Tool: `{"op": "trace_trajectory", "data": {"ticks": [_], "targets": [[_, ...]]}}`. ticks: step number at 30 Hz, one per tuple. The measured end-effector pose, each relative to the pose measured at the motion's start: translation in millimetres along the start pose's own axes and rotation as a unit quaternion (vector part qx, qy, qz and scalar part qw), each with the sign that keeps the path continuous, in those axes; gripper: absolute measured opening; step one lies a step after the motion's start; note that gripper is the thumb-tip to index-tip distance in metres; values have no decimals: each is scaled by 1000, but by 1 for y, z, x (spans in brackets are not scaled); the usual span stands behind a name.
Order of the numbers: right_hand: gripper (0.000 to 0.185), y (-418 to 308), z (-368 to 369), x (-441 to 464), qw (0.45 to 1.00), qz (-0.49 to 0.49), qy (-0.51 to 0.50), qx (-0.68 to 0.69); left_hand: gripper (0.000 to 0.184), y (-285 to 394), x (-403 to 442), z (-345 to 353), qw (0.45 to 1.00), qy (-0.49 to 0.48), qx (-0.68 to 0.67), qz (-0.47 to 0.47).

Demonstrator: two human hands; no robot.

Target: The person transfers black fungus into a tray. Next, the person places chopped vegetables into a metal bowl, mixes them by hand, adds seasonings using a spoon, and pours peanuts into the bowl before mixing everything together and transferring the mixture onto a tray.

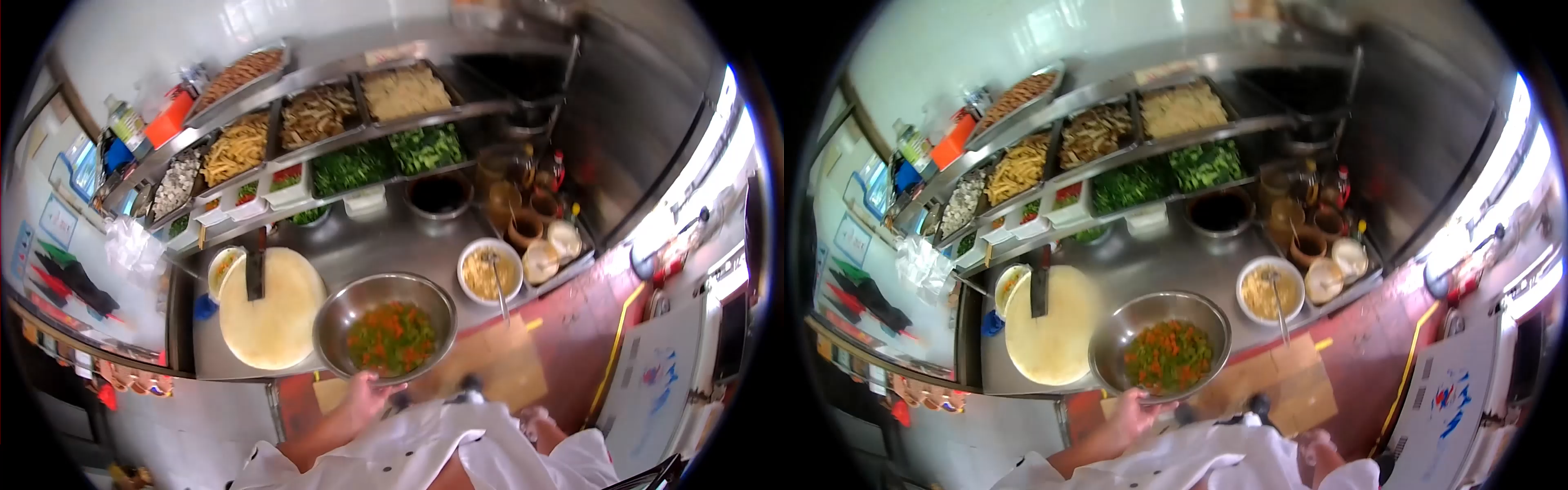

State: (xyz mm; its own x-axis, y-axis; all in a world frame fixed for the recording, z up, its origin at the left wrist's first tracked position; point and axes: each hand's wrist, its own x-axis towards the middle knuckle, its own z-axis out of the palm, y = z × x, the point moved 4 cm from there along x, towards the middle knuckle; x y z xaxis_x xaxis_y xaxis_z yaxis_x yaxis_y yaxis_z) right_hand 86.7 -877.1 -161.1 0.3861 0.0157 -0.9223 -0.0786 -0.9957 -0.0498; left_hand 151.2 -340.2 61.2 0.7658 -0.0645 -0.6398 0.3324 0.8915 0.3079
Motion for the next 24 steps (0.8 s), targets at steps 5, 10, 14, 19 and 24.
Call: {"op": "trace_trajectory", "data": {"ticks": [5, 10, 14, 19, 24], "targets": [[39, -26, -36, -3, 999, 4, 34, 42, 39, -5, 119, -55, 992, 79, -98, -32], [38, -17, -78, 7, 998, 3, 47, 42, 42, -5, 17, 13, 994, -88, 20, 69], [38, -5, -87, 21, 999, -15, 44, 22, 33, 1, 109, -22, 985, 128, -110, -20], [38, -12, -128, 44, 997, -28, 67, 31, 37, -22, -26, 58, 992, -23, 59, 105], [39, -10, -117, 45, 997, -46, 55, -3, 46, -6, 105, -11, 969, 172, -175, -22]]}}
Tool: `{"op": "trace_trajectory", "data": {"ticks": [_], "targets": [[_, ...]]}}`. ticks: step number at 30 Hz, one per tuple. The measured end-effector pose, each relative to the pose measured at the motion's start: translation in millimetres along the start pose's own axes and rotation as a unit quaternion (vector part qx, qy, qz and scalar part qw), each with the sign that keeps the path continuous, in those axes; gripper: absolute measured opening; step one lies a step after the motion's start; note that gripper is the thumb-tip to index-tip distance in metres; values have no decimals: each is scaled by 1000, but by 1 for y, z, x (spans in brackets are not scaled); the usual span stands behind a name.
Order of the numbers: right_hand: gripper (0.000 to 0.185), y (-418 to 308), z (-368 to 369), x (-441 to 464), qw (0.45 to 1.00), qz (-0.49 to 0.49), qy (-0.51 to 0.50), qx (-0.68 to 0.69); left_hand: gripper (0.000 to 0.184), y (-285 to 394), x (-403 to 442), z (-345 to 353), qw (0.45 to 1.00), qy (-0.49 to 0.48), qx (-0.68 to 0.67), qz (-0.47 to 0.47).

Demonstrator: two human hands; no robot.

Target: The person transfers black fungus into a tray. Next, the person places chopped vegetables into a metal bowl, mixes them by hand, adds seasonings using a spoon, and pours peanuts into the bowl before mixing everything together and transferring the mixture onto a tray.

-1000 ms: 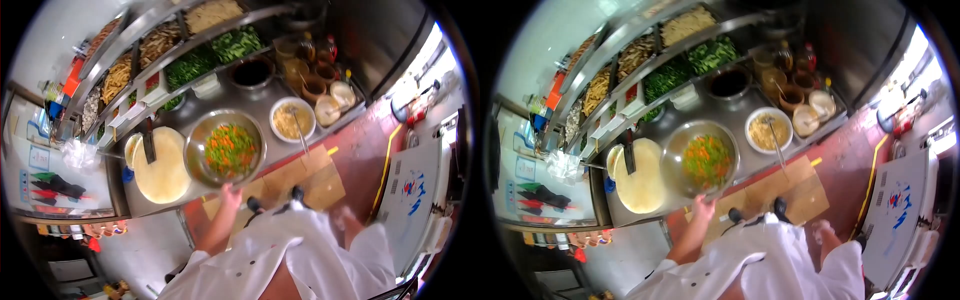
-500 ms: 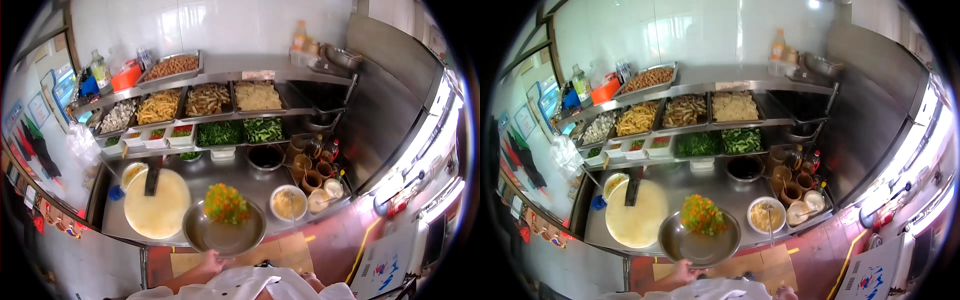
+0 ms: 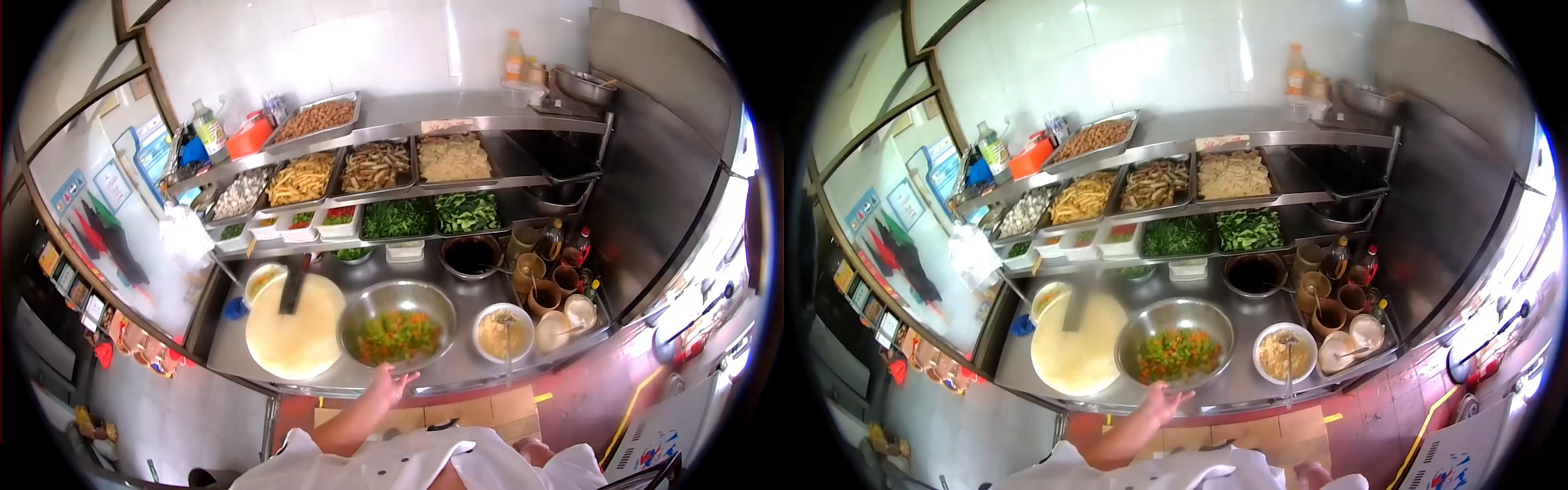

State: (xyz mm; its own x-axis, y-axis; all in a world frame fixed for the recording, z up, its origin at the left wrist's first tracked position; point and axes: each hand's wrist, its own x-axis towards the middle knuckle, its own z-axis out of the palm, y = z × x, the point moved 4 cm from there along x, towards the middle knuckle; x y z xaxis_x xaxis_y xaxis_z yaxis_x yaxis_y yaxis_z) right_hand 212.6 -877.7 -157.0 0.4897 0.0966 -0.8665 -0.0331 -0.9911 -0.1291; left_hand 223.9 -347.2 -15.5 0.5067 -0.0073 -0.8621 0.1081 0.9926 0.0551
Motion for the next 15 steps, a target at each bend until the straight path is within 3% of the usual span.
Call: {"op": "trace_trajectory", "data": {"ticks": [4, 5, 6, 8, 9, 11, 14, 15], "targets": [[39, -7, -15, 11, 1000, -5, 1, -4, 41, -34, -95, -19, 956, -179, 188, 136], [39, -4, -13, 11, 1000, -4, -2, -7, 40, -34, -92, -25, 952, -183, 208, 130], [39, -1, -13, 6, 1000, -2, -3, -8, 40, -28, -70, -17, 965, -225, 116, 66], [39, 4, -11, 0, 1000, 3, -3, -5, 41, -1, 33, -21, 992, -121, 15, -21], [40, 6, -9, -1, 1000, 1, -4, -5, 39, -1, -2, 11, 1000, -17, -16, 19], [40, 11, -13, -5, 1000, 3, 2, 5, 56, -16, 12, -18, 996, -31, 1, 85], [40, 14, -24, -1, 999, 6, 14, 30, 55, -36, -95, -3, 951, -189, 181, 164], [40, 20, -17, -1, 999, 2, 14, 41, 54, -38, -100, -3, 949, -210, 182, 146]]}}
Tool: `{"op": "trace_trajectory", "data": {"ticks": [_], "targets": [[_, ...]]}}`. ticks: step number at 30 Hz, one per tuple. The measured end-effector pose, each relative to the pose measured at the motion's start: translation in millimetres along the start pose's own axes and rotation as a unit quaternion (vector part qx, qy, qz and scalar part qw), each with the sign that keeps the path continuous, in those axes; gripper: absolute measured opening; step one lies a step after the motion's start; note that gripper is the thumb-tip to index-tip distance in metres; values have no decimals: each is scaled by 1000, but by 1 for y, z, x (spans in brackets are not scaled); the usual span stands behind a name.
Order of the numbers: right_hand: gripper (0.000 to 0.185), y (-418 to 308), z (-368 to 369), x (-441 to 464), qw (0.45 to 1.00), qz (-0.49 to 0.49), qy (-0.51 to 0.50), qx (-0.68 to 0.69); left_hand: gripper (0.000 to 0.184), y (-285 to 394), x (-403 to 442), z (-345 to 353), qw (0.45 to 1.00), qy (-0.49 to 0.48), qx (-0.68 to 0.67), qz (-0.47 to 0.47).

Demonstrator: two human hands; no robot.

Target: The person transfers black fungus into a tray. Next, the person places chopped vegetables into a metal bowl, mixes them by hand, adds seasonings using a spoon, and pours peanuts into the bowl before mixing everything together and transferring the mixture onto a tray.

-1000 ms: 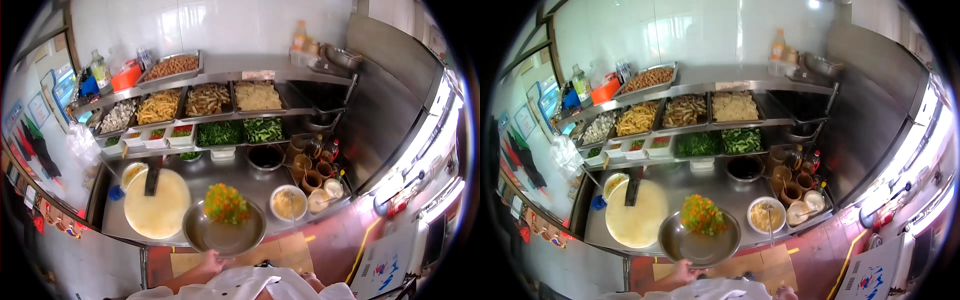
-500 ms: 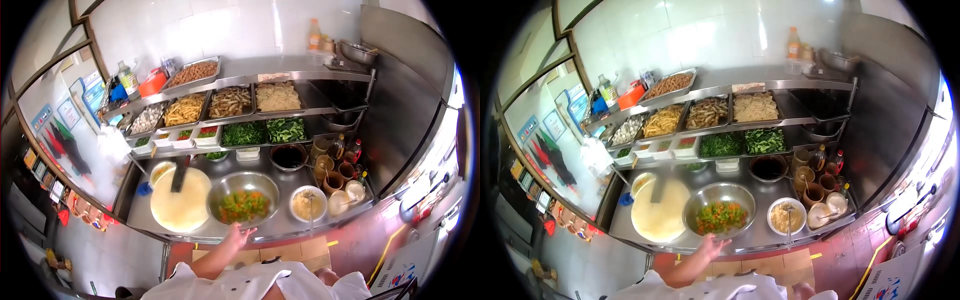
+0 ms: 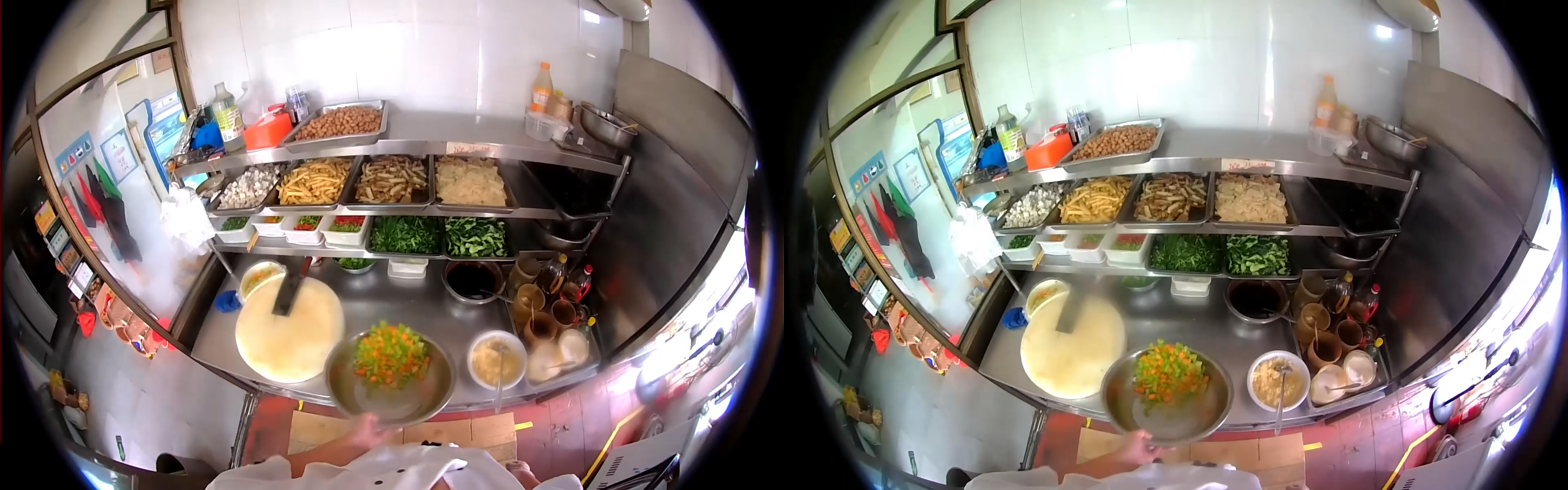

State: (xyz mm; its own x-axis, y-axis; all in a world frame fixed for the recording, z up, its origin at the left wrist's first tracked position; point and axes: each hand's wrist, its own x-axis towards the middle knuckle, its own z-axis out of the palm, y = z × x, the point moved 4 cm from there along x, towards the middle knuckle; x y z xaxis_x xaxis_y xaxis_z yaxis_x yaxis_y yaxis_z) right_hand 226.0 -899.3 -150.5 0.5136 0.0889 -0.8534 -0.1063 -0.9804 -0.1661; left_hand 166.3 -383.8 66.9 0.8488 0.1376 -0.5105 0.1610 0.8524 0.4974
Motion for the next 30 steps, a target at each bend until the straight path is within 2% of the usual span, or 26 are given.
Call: {"op": "trace_trajectory", "data": {"ticks": [1, 2, 3, 4, 5, 8, 10, 11, 12, 13, 15, 16, 18, 19, 20, 22, 24, 26, 27, 28, 29, 30], "targets": [[41, 9, 5, 4, 1000, -13, 2, 15, 54, -1, 18, -6, 998, -1, -47, -42], [41, 108, 66, 94, 971, -158, -13, 177, 54, -2, 49, -17, 990, 42, -101, -94], [41, 27, 23, 15, 1000, -14, -9, 2, 54, -3, 78, -26, 968, 126, -163, -141], [41, 12, 19, -2, 1000, -1, -15, -19, 54, -4, 94, -31, 956, 171, -188, -146], [41, 3, 14, -9, 999, 3, -17, -30, 54, -14, 96, -40, 958, 166, -190, -137], [42, -17, -4, -4, 999, 8, -8, -34, 53, -10, 23, -7, 998, -5, -59, -16], [42, -18, 2, -4, 999, 6, -12, -44, 53, -2, 13, 1, 996, -77, -39, -8], [42, -14, 7, -3, 999, 6, -15, -48, 53, -5, 27, -4, 995, -76, -57, -38], [42, -14, 11, -6, 999, 8, -19, -46, 50, -2, 47, -4, 984, 46, -116, -129], [43, -15, 13, -4, 999, 8, -19, -47, 48, 1, 64, -3, 945, 182, -186, -196], [43, -17, 12, -3, 999, 10, -16, -44, 44, -16, 72, -24, 959, 103, -199, -174], [43, -22, 3, 2, 999, 12, -12, -39, 41, -17, 28, -10, 988, 39, -112, -102], [44, -29, 2, 10, 999, 12, -6, -32, 38, 3, 14, -1, 999, -19, -25, -44], [44, -28, 5, 11, 999, 11, -5, -34, 38, 6, 19, -7, 997, -10, -38, -69], [44, -24, 7, 8, 999, 11, -8, -37, 37, -2, 22, -16, 993, 5, -60, -98], [45, -24, 12, 8, 999, 8, -7, -37, 39, -4, 79, -20, 954, 234, -129, -136], [45, -14, 15, 21, 1000, 8, 7, -22, 41, -25, 90, -40, 956, 201, -165, -133], [46, 6, 22, 45, 995, 12, 68, 74, 47, -18, 24, 11, 998, 42, -40, 5], [46, 11, 26, 54, 993, 1, 92, 79, 49, -12, 18, 11, 999, 29, -19, 10], [42, 4, 45, 69, 984, -79, 20, -156, 51, -5, 12, 10, 1000, 18, 2, 15], [37, 8, 57, 58, 908, -152, -63, -386, 52, -12, 45, -15, 995, 72, -38, -51], [36, -9, 42, 28, 931, -91, -76, -345, 53, -18, 65, -27, 983, 122, -79, -116]]}}
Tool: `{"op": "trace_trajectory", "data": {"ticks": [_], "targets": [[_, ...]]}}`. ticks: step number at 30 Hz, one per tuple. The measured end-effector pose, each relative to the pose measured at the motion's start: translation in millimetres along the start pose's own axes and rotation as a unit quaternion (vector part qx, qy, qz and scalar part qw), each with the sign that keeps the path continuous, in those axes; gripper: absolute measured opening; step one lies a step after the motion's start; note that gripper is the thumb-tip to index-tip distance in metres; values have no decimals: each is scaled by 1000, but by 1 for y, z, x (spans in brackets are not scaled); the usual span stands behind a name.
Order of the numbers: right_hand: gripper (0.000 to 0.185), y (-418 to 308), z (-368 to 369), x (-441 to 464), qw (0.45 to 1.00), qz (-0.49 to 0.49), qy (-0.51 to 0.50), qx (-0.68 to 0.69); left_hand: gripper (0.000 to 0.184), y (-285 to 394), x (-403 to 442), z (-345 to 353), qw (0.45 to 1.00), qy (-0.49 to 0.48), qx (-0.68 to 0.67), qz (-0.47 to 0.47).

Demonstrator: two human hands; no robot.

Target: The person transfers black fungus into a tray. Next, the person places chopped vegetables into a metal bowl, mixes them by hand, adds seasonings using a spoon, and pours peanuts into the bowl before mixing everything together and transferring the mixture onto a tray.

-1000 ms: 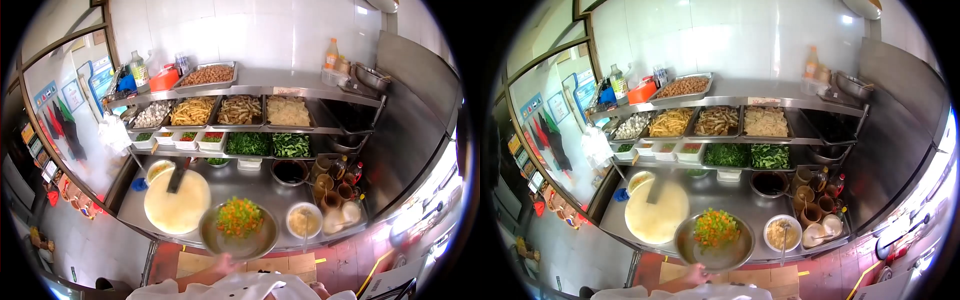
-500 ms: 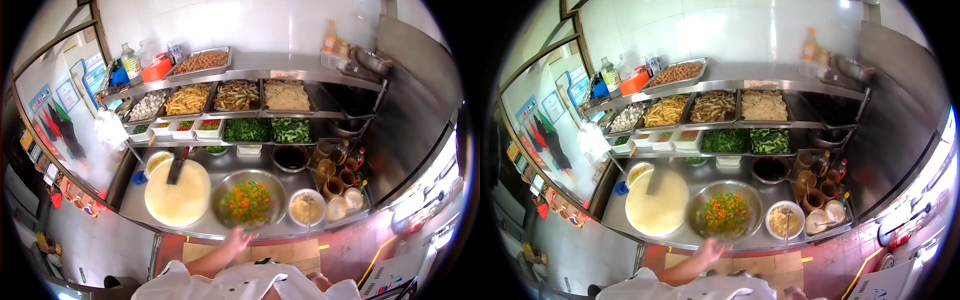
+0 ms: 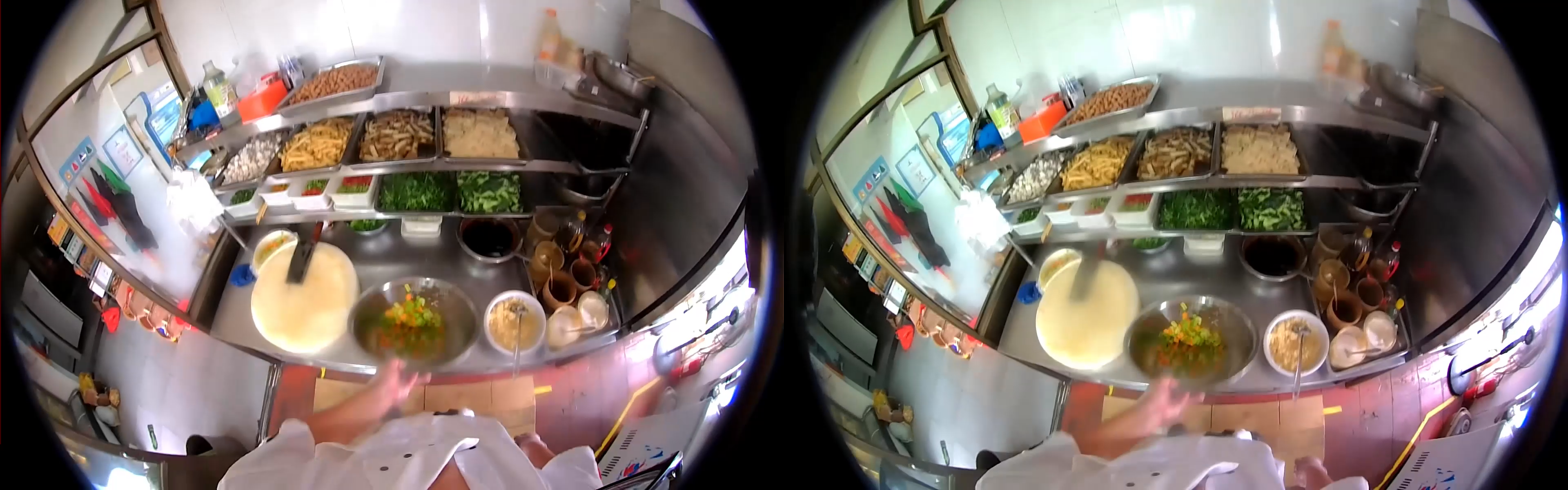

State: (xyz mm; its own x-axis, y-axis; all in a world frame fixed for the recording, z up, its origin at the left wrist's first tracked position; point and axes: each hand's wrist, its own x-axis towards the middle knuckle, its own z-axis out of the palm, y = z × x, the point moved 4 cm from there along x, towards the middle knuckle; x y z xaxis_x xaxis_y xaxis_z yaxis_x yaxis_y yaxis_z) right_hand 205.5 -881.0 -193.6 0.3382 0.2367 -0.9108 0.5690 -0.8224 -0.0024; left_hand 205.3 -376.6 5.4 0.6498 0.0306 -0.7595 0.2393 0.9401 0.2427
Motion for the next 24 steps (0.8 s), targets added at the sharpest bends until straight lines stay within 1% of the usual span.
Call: {"op": "trace_trajectory", "data": {"ticks": [2, 3, 4, 5, 6, 7, 8, 9, 10, 12, 13, 14, 15, 17, 18, 19, 20, 22, 23, 24], "targets": [[35, -28, -56, -81, 988, 111, -39, 98, 59, 13, 30, 10, 978, -22, -144, -147], [40, -31, -72, -96, 988, 112, -59, 90, 64, -2, 6, 24, 980, 103, -156, -61], [41, -20, -69, -69, 996, 70, -20, 54, 65, -11, -23, 42, 995, 19, -100, 7], [42, -10, -70, -47, 999, 30, 23, 12, 65, -19, -52, 45, 994, -62, -34, 81], [42, 2, -67, -21, 997, -6, 68, -32, 66, -24, -71, 34, 979, -133, 36, 149], [37, -11, -81, -55, 986, -55, 70, -144, 62, -21, -51, 8, 994, -107, 15, 33], [35, -19, -77, -77, 982, -62, 54, -168, 60, -17, -17, -8, 999, -38, -32, -2], [34, -27, -72, -100, 978, -70, 38, -192, 58, -5, 5, 13, 996, 29, -77, -37], [38, -31, -74, -100, 991, -32, 25, -125, 57, 7, 16, 29, 987, 88, -115, -63], [45, -28, -81, -99, 999, 46, 5, 10, 59, -10, 12, 15, 991, 96, -88, 29], [47, -17, -98, -91, 999, 50, 11, 18, 61, -23, 13, 12, 990, 91, -78, 81], [49, -6, -115, -83, 998, 55, 18, 26, 37, -35, -8, 8, 981, -87, -44, 165], [49, -6, -118, -68, 999, 18, 24, -18, 34, -31, -34, 17, 981, -102, -3, 167], [49, -4, -82, -58, 992, -57, 7, -109, 34, -35, -38, 10, 991, -74, 0, 110], [47, 2, -72, -60, 999, -23, -10, -29, 36, -28, -10, 2, 997, -37, -39, 56], [45, 7, -63, -64, 998, 14, -21, 53, 39, -14, 9, 13, 997, -7, -73, 7], [43, 12, -55, -68, 990, 51, -27, 131, 42, -5, -4, 54, 988, 119, -96, 4], [40, 9, -52, -75, 1000, -2, -15, 5, 43, -14, 4, 49, 989, 25, -143, -22], [39, 14, -55, -71, 995, -46, -18, -85, 47, -31, -4, 43, 993, -1, -100, 56], [38, 17, -46, -57, 987, -73, 16, -140, 51, -51, -39, 49, 989, -26, -51, 134]]}}
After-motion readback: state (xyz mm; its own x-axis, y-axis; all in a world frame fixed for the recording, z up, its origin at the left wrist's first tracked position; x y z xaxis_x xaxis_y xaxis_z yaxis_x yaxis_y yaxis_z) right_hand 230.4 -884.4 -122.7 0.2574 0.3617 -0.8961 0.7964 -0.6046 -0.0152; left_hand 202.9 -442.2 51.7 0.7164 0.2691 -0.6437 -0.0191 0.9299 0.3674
